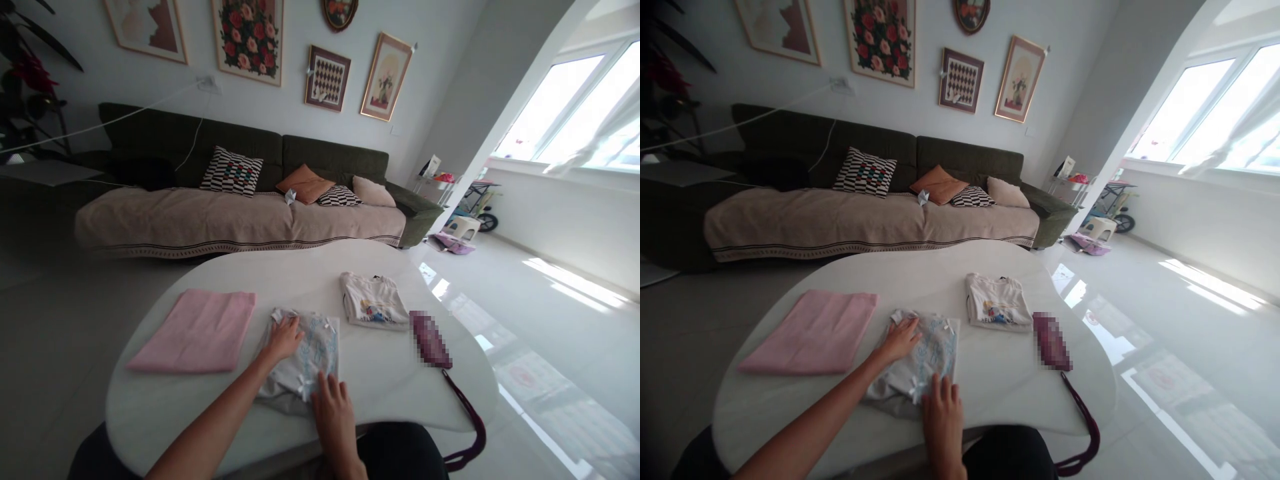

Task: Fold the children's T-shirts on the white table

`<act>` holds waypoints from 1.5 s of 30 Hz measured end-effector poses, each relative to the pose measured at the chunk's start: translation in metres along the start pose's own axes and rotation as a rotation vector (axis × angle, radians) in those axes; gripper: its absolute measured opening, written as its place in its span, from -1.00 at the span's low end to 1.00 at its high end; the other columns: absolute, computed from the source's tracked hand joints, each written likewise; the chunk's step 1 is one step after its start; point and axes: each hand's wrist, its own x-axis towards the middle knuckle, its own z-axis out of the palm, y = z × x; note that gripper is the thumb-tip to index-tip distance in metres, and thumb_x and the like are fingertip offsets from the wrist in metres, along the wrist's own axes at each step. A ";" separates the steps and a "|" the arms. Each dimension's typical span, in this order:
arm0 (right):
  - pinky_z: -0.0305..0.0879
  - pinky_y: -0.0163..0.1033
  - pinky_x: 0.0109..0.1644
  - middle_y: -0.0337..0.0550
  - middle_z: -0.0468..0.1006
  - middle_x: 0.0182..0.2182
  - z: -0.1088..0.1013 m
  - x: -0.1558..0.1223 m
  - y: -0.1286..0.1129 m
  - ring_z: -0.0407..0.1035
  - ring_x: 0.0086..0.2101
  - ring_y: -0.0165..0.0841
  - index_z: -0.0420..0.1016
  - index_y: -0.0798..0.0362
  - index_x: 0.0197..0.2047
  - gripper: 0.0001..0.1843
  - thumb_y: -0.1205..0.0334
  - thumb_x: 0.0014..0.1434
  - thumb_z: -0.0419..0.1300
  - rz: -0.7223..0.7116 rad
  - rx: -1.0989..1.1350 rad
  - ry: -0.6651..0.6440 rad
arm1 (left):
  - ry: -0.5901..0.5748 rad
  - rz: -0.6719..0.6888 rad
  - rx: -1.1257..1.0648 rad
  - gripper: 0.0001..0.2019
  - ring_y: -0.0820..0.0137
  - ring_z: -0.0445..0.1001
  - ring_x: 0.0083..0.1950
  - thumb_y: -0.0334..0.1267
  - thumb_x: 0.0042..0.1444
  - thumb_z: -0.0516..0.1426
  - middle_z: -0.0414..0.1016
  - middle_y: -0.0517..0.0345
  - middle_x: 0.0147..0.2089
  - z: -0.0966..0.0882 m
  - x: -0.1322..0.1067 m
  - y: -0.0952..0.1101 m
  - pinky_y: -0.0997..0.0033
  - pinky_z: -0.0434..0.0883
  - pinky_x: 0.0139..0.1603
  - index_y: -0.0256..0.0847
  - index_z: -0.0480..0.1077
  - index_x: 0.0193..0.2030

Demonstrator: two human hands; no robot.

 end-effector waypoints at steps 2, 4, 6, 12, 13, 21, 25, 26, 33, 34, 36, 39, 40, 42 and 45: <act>0.27 -0.03 -0.08 0.13 0.36 0.00 0.011 -0.025 -0.030 0.26 -0.03 -0.06 0.27 0.13 0.12 -0.50 0.42 0.06 0.03 -0.049 0.018 -0.039 | -0.029 0.093 -0.020 -0.52 0.09 -0.07 0.30 -0.19 0.15 -0.11 0.10 -0.09 0.26 0.005 0.008 0.015 -0.16 -0.11 0.19 -0.25 0.08 0.22; 0.28 -0.05 -0.06 0.13 0.33 0.04 0.012 -0.038 -0.053 0.26 -0.02 -0.05 0.28 0.09 0.11 -0.41 0.46 -0.05 0.11 -0.147 0.109 -0.091 | -0.068 0.200 -0.039 -0.54 0.16 -0.08 0.31 -0.21 0.14 -0.08 0.11 0.04 0.26 0.009 0.011 0.031 -0.14 -0.17 0.22 -0.15 0.11 0.21; 0.29 -0.13 -0.04 0.02 0.36 0.02 0.002 -0.035 -0.060 0.30 -0.04 -0.15 0.32 0.01 0.07 -0.45 0.45 -0.05 0.11 -0.243 0.262 -0.129 | -0.092 0.293 -0.053 -0.56 0.22 -0.07 0.31 -0.23 0.11 -0.03 0.12 0.13 0.26 0.009 0.007 0.043 -0.11 -0.17 0.23 -0.06 0.16 0.17; 0.18 -0.14 0.08 0.03 0.35 0.03 -0.040 0.026 0.000 0.20 0.06 -0.26 0.34 0.11 0.03 -0.62 0.28 0.20 -0.10 -0.151 0.278 0.097 | 0.138 0.165 -0.037 -0.51 0.18 -0.24 0.34 -0.18 0.18 -0.14 -0.10 -0.01 0.34 0.002 -0.028 0.020 -0.05 -0.10 0.22 -0.18 0.01 0.26; 0.12 -0.09 0.12 0.03 0.26 0.11 -0.041 0.038 0.010 0.09 0.12 -0.23 0.29 0.11 0.08 -0.59 0.23 0.21 -0.11 -0.133 0.219 0.125 | 0.203 0.085 -0.016 -0.48 0.14 -0.26 0.34 -0.13 0.18 -0.15 -0.14 -0.05 0.34 0.005 -0.036 0.011 -0.04 -0.07 0.22 -0.23 -0.03 0.27; -0.12 0.04 0.19 -0.10 -0.13 0.26 0.001 0.075 0.033 -0.28 0.24 -0.28 -0.21 0.06 0.30 -0.38 0.03 0.23 -0.20 0.035 -0.012 -0.165 | 0.195 -0.175 0.109 -0.41 0.06 -0.30 0.34 -0.02 0.15 -0.15 -0.26 -0.08 0.35 0.036 -0.062 -0.019 -0.06 -0.03 0.18 -0.30 0.00 0.26; -0.15 0.01 0.20 -0.14 -0.14 0.27 0.003 0.069 0.033 -0.30 0.24 -0.30 -0.21 0.06 0.30 -0.39 0.04 0.23 -0.22 0.056 -0.002 -0.167 | 0.164 -0.138 0.061 -0.41 0.08 -0.28 0.34 -0.05 0.12 -0.12 -0.22 -0.08 0.35 0.032 -0.061 -0.024 0.01 0.01 0.19 -0.30 0.02 0.25; -0.15 0.01 0.20 -0.13 -0.13 0.26 0.002 0.067 0.033 -0.29 0.24 -0.29 -0.20 0.07 0.30 -0.39 0.05 0.23 -0.21 0.057 0.009 -0.164 | 0.162 -0.112 0.033 -0.43 0.11 -0.24 0.34 -0.08 0.11 -0.10 -0.19 -0.07 0.35 0.032 -0.063 -0.027 0.05 0.02 0.20 -0.30 0.05 0.23; 0.03 -0.06 0.14 0.05 0.07 0.20 0.005 0.037 0.050 -0.06 0.19 -0.21 -0.02 0.16 0.24 -0.42 0.12 0.19 -0.14 0.037 0.162 -0.014 | 0.407 -0.136 -0.201 -0.44 0.16 0.11 0.23 -0.13 0.06 -0.06 0.16 -0.19 0.19 0.052 -0.105 -0.054 0.16 0.15 0.17 -0.34 0.06 0.19; 0.06 -0.07 0.12 0.10 0.13 0.17 0.005 0.035 0.053 0.00 0.16 -0.18 0.01 0.18 0.22 -0.42 0.11 0.18 -0.12 0.070 0.171 0.045 | 0.428 -0.144 -0.232 -0.43 0.15 0.18 0.18 -0.12 0.06 -0.05 0.22 -0.21 0.13 0.053 -0.108 -0.054 0.15 0.18 0.15 -0.36 0.06 0.19; 0.13 -0.05 0.06 0.19 0.26 0.06 0.001 0.036 0.055 0.12 0.08 -0.10 0.08 0.24 0.17 -0.41 0.06 0.15 -0.07 0.165 0.163 0.142 | 0.437 -0.166 -0.290 -0.41 0.16 0.28 0.10 -0.09 0.04 -0.05 0.30 -0.22 0.05 0.053 -0.111 -0.053 0.15 0.25 0.09 -0.39 0.05 0.18; 0.22 -0.09 -0.07 0.20 0.37 -0.08 -0.007 0.044 0.051 0.26 -0.04 -0.08 0.16 0.25 0.10 -0.44 0.04 0.12 -0.03 0.273 0.142 0.137 | 0.383 -0.262 -0.346 -0.39 0.16 0.36 0.01 -0.07 0.01 -0.03 0.36 -0.22 -0.04 0.045 -0.104 -0.049 0.18 0.31 0.00 -0.45 0.08 0.14; 0.23 -0.13 -0.11 0.18 0.39 -0.11 -0.010 0.047 0.049 0.28 -0.06 -0.10 0.19 0.23 0.07 -0.47 0.06 0.12 -0.03 0.289 0.144 0.101 | 0.352 -0.302 -0.364 -0.39 0.15 0.38 -0.01 -0.07 -0.01 -0.01 0.38 -0.23 -0.06 0.042 -0.101 -0.048 0.20 0.32 -0.02 -0.48 0.10 0.12; 0.24 -0.20 -0.17 0.10 0.43 -0.16 -0.014 0.053 0.044 0.33 -0.11 -0.16 0.24 0.17 0.01 -0.57 0.11 0.11 -0.02 0.302 0.159 0.026 | 0.286 -0.374 -0.415 -0.39 0.16 0.41 -0.05 -0.08 -0.05 0.03 0.42 -0.20 -0.11 0.035 -0.095 -0.047 0.25 0.33 -0.06 -0.50 0.14 0.09; 0.23 -0.25 -0.21 -0.01 0.48 -0.26 -0.016 0.058 0.040 0.38 -0.17 -0.21 0.29 0.09 -0.09 -0.69 0.17 0.10 0.00 0.299 0.180 -0.023 | 0.219 -0.430 -0.545 -0.45 0.22 0.46 -0.13 -0.12 -0.11 0.08 0.48 -0.06 -0.20 0.027 -0.090 -0.047 0.32 0.35 -0.11 -0.41 0.20 0.02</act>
